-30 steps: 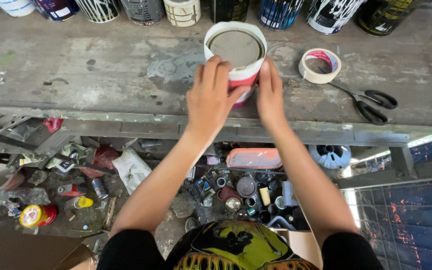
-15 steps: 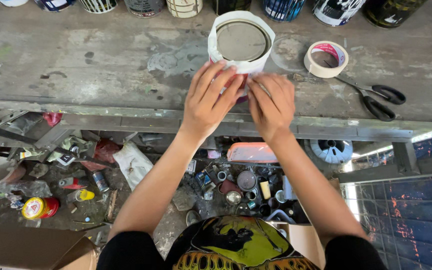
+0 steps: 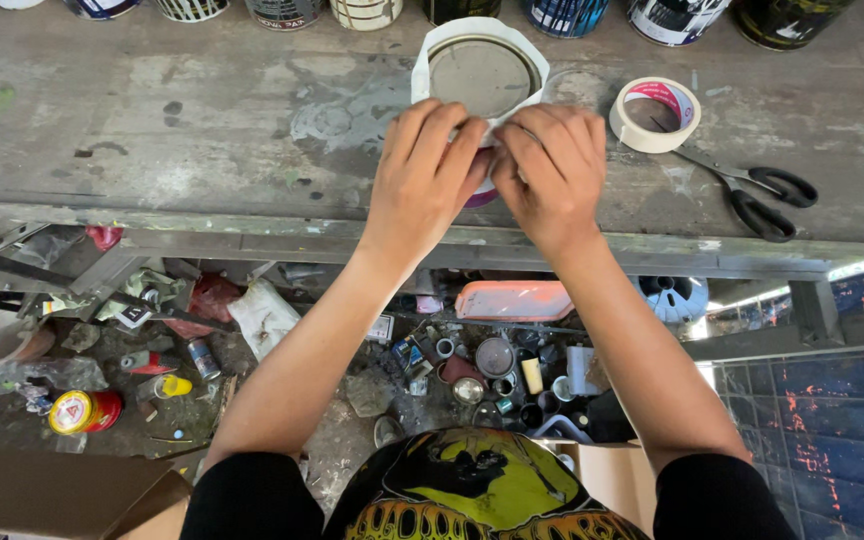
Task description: The person takes a paint can from a box, places it on a shelf, and applies tape around the lid by hand. The person uses shears to cut the tape and smooths it down with their fingers before placing the can back on the shelf.
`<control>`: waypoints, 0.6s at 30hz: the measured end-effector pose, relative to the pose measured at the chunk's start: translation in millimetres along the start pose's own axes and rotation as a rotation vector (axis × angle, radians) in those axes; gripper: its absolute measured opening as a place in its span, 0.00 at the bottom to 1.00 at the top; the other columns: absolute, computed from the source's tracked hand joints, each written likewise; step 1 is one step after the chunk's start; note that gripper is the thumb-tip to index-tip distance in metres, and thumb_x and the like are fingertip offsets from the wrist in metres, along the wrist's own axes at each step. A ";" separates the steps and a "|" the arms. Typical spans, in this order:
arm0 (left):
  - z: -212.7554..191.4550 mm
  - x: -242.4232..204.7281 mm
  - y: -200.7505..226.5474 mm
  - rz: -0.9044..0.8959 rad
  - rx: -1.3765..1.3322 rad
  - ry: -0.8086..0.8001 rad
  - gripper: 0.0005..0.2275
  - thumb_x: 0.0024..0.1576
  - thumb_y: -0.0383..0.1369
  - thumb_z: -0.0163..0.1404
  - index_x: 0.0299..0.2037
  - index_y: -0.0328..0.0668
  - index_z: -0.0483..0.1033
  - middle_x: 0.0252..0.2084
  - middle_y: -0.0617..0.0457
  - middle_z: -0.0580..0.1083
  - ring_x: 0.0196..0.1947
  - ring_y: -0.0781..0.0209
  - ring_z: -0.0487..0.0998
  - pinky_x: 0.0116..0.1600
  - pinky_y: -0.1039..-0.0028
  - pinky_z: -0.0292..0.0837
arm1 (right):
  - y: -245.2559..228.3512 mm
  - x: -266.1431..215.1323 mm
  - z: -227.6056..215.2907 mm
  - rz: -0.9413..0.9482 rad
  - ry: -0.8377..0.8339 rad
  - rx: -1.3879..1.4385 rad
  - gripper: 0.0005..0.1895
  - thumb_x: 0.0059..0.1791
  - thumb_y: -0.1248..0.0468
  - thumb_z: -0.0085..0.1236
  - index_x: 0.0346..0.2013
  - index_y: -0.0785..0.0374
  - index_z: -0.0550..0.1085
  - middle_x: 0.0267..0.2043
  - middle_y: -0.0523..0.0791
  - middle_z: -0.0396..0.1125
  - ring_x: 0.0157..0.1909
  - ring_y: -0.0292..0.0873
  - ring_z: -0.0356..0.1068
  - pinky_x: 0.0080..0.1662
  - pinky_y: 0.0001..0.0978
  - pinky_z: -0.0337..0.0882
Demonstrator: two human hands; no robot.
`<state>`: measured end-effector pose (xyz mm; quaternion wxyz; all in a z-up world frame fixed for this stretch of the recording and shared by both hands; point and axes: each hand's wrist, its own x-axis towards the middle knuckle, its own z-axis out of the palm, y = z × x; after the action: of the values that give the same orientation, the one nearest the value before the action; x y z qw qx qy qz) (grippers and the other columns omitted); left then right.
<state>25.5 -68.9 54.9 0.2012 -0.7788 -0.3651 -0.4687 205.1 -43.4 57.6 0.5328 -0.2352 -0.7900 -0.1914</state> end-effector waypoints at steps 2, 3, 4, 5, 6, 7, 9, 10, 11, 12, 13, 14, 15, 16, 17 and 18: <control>0.2 6.3 2.3 -0.016 0.024 -0.012 0.19 0.52 0.27 0.63 0.52 0.35 0.73 0.53 0.49 0.69 0.56 0.48 0.70 0.59 0.58 0.68 | -1.5 3.6 1.2 0.022 -0.005 0.002 0.16 0.42 0.76 0.66 0.43 0.67 0.74 0.47 0.48 0.69 0.50 0.51 0.71 0.51 0.43 0.66; 0.5 9.1 3.2 -0.025 0.037 -0.016 0.19 0.51 0.28 0.63 0.52 0.35 0.73 0.53 0.49 0.69 0.56 0.49 0.69 0.59 0.58 0.67 | -1.8 5.3 1.6 0.033 -0.008 0.003 0.15 0.43 0.76 0.66 0.42 0.66 0.74 0.47 0.48 0.68 0.50 0.51 0.70 0.51 0.43 0.65; 0.3 11.5 3.1 -0.039 0.025 -0.028 0.19 0.50 0.28 0.63 0.51 0.36 0.73 0.52 0.49 0.68 0.55 0.49 0.69 0.58 0.58 0.66 | -1.9 6.7 1.6 0.055 -0.021 0.015 0.15 0.43 0.76 0.66 0.42 0.66 0.74 0.47 0.48 0.68 0.50 0.51 0.70 0.51 0.43 0.65; 0.2 13.3 2.9 -0.052 0.012 -0.041 0.19 0.49 0.28 0.63 0.50 0.36 0.72 0.51 0.49 0.68 0.54 0.49 0.69 0.57 0.57 0.65 | -2.3 8.0 1.4 0.078 -0.035 0.026 0.15 0.43 0.75 0.66 0.42 0.66 0.74 0.47 0.48 0.68 0.49 0.52 0.69 0.50 0.43 0.64; 0.3 14.1 3.0 -0.065 0.000 -0.053 0.19 0.48 0.28 0.63 0.49 0.37 0.72 0.50 0.49 0.68 0.54 0.49 0.68 0.56 0.57 0.63 | -2.7 9.3 1.4 0.101 -0.048 0.038 0.15 0.43 0.75 0.66 0.42 0.66 0.74 0.47 0.48 0.68 0.49 0.52 0.68 0.50 0.44 0.64; 1.3 14.5 3.9 -0.076 -0.001 -0.035 0.19 0.48 0.28 0.63 0.49 0.37 0.71 0.50 0.49 0.68 0.54 0.48 0.68 0.57 0.57 0.63 | -2.6 10.9 1.6 0.110 -0.065 0.036 0.15 0.43 0.74 0.65 0.43 0.66 0.74 0.47 0.47 0.68 0.50 0.51 0.67 0.50 0.43 0.63; 4.5 13.8 5.6 -0.095 0.000 0.001 0.19 0.48 0.29 0.63 0.48 0.38 0.70 0.50 0.50 0.67 0.54 0.48 0.67 0.58 0.56 0.63 | -2.0 14.8 2.2 0.129 -0.098 0.032 0.14 0.44 0.74 0.64 0.43 0.65 0.74 0.48 0.46 0.68 0.50 0.51 0.66 0.50 0.43 0.62; 7.2 12.9 7.0 -0.139 0.005 0.001 0.18 0.48 0.29 0.63 0.47 0.39 0.70 0.50 0.49 0.66 0.54 0.47 0.67 0.57 0.56 0.62 | -1.2 16.8 1.7 0.128 -0.126 0.025 0.14 0.43 0.73 0.64 0.42 0.65 0.74 0.47 0.46 0.67 0.49 0.51 0.65 0.50 0.44 0.62; 10.6 11.7 8.8 -0.184 0.011 0.001 0.18 0.48 0.29 0.63 0.46 0.39 0.70 0.51 0.47 0.66 0.54 0.46 0.67 0.56 0.55 0.62 | -0.2 18.9 1.6 0.126 -0.154 0.020 0.14 0.43 0.71 0.64 0.42 0.64 0.73 0.46 0.47 0.66 0.49 0.52 0.64 0.49 0.44 0.62; 14.3 10.2 10.6 -0.229 0.018 0.001 0.17 0.48 0.29 0.63 0.45 0.39 0.70 0.51 0.46 0.66 0.54 0.45 0.67 0.55 0.55 0.62 | 0.5 20.7 1.5 0.124 -0.181 0.015 0.14 0.42 0.70 0.63 0.41 0.64 0.73 0.44 0.47 0.65 0.48 0.53 0.63 0.49 0.45 0.62; 17.6 9.2 11.1 -0.240 0.034 0.023 0.17 0.49 0.28 0.63 0.45 0.39 0.70 0.52 0.46 0.65 0.55 0.44 0.67 0.56 0.54 0.63 | 1.4 22.7 2.5 0.110 -0.198 -0.009 0.13 0.42 0.69 0.63 0.40 0.63 0.73 0.43 0.47 0.64 0.47 0.53 0.62 0.48 0.45 0.62; 21.1 8.1 11.7 -0.251 0.050 0.046 0.17 0.49 0.27 0.62 0.45 0.39 0.69 0.53 0.45 0.65 0.57 0.43 0.67 0.58 0.53 0.63 | 2.4 24.2 3.6 0.097 -0.215 -0.032 0.12 0.42 0.69 0.62 0.39 0.63 0.73 0.42 0.47 0.63 0.47 0.53 0.62 0.48 0.46 0.61; 24.9 7.6 12.3 -0.260 0.064 0.070 0.16 0.49 0.26 0.62 0.44 0.38 0.69 0.53 0.45 0.65 0.58 0.42 0.67 0.59 0.53 0.64 | 3.7 24.8 4.0 0.082 -0.231 -0.059 0.11 0.42 0.68 0.62 0.37 0.62 0.72 0.41 0.47 0.63 0.46 0.53 0.61 0.48 0.47 0.61; 27.9 6.2 14.0 -0.277 0.072 0.089 0.17 0.50 0.26 0.63 0.46 0.38 0.69 0.54 0.44 0.64 0.60 0.42 0.66 0.61 0.53 0.64 | 4.6 23.2 3.6 0.086 -0.243 -0.068 0.11 0.42 0.67 0.62 0.38 0.63 0.73 0.42 0.47 0.63 0.47 0.53 0.62 0.48 0.47 0.61; 31.0 4.5 16.5 -0.293 0.081 0.113 0.18 0.51 0.26 0.63 0.47 0.38 0.69 0.55 0.44 0.64 0.62 0.42 0.66 0.62 0.53 0.65 | 6.6 19.9 2.8 0.086 -0.254 -0.079 0.12 0.43 0.66 0.62 0.39 0.64 0.73 0.42 0.48 0.64 0.47 0.53 0.63 0.49 0.48 0.62; 32.9 2.6 18.6 -0.309 0.089 0.137 0.18 0.52 0.27 0.64 0.49 0.38 0.69 0.56 0.44 0.64 0.63 0.41 0.65 0.64 0.53 0.65 | 8.8 14.9 2.4 0.086 -0.265 -0.090 0.12 0.43 0.66 0.62 0.39 0.65 0.74 0.43 0.48 0.64 0.48 0.53 0.63 0.50 0.49 0.62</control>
<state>59.5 -58.6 41.9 0.1855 -0.6699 -0.4862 -0.5296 203.6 -32.4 71.1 0.4206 -0.3157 -0.8332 -0.1708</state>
